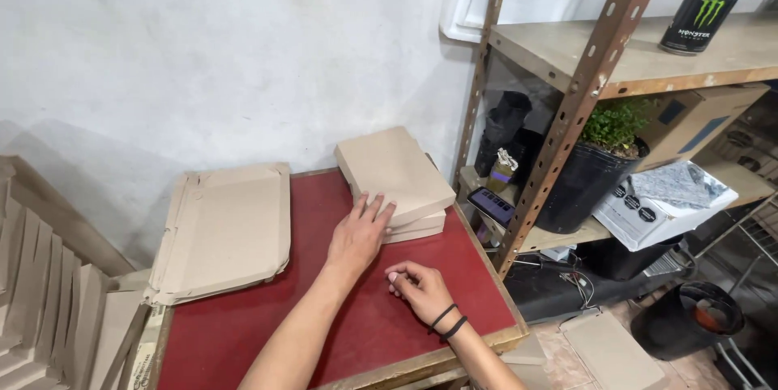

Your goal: The person assembles flat-packed cardboard boxes by folding and interlocking the flaps. They handle each box one at a time, fold the sides, and stack the completed boxes on the table.

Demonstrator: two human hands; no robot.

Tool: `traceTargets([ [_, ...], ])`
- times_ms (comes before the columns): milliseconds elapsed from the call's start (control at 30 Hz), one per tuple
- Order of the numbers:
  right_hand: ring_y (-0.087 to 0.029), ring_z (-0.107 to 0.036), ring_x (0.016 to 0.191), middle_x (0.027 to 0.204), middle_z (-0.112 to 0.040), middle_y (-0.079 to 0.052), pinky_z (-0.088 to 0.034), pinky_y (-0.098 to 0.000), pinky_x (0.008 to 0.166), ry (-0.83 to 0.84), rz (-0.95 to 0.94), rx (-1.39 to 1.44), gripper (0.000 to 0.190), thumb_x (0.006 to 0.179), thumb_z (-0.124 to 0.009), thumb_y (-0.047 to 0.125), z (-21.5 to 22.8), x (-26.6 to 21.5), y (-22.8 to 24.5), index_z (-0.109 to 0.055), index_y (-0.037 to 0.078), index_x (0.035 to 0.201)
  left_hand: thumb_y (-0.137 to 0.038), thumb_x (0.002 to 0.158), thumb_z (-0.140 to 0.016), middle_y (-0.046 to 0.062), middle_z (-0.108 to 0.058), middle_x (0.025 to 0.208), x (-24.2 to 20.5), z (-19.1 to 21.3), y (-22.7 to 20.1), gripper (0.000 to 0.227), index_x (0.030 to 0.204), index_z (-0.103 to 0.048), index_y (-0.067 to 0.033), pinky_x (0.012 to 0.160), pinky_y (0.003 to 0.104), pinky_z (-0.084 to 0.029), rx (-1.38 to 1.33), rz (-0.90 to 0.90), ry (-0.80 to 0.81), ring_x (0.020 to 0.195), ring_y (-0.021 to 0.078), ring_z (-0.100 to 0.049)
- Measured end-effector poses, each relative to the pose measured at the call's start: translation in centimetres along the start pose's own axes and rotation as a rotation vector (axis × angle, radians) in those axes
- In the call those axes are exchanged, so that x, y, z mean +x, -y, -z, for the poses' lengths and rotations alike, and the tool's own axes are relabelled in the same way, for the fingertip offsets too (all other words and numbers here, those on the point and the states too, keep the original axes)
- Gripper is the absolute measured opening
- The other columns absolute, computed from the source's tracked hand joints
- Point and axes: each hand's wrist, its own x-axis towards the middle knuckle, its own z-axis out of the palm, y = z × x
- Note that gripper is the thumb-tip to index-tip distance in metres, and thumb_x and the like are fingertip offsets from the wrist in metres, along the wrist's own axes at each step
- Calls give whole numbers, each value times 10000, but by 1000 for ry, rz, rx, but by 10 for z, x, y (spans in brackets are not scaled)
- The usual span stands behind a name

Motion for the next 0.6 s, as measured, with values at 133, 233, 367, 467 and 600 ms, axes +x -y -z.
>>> traceTargets([
  [133, -85, -838, 751, 861, -935, -44, -697, -241, 788, -7, -1, 48, 210, 1124, -793, 194, 0, 2, -5, -958, 102, 1218, -323, 1216, -672, 162, -669, 1778, -20, 14, 22, 547, 1713, -637, -97, 879, 439, -764, 80, -77, -181, 1642, 362, -636],
  [233, -86, -835, 759, 869, -925, -41, -690, -242, 795, 2, -11, 69, 211, 1126, -792, 197, 0, 3, -7, -953, 97, 1218, -261, 1175, -765, 175, -739, 1702, -43, 48, 31, 528, 1656, -701, -52, 1058, 497, -753, -137, 28, -283, 1605, 362, -689],
  [367, -104, -851, 779, 897, -935, -48, -710, -253, 792, 6, 12, 85, 215, 1124, -797, 198, 2, 2, -9, -954, 95, 1229, -194, 1153, -805, 106, -796, 1649, -92, 76, 33, 504, 1633, -715, -73, 1171, 475, -707, -338, 260, -503, 1585, 306, -726],
  [467, -109, -862, 786, 923, -943, -41, -706, -257, 797, 16, 9, 79, 222, 1116, -798, 194, 1, 4, -12, -951, 96, 1243, -279, 1192, -731, 130, -786, 1660, -139, 93, 20, 521, 1663, -682, -62, 1217, 464, -676, -421, 384, -561, 1562, 314, -745],
  [600, -73, -866, 782, 917, -940, 29, -662, -252, 782, 13, 40, -18, 222, 1094, -840, 230, -3, 1, -14, -961, 147, 1261, -379, 1177, -689, 184, -760, 1683, -198, 109, -14, 551, 1595, -672, -22, 1268, 467, -623, -558, 563, -568, 1586, 371, -726],
])
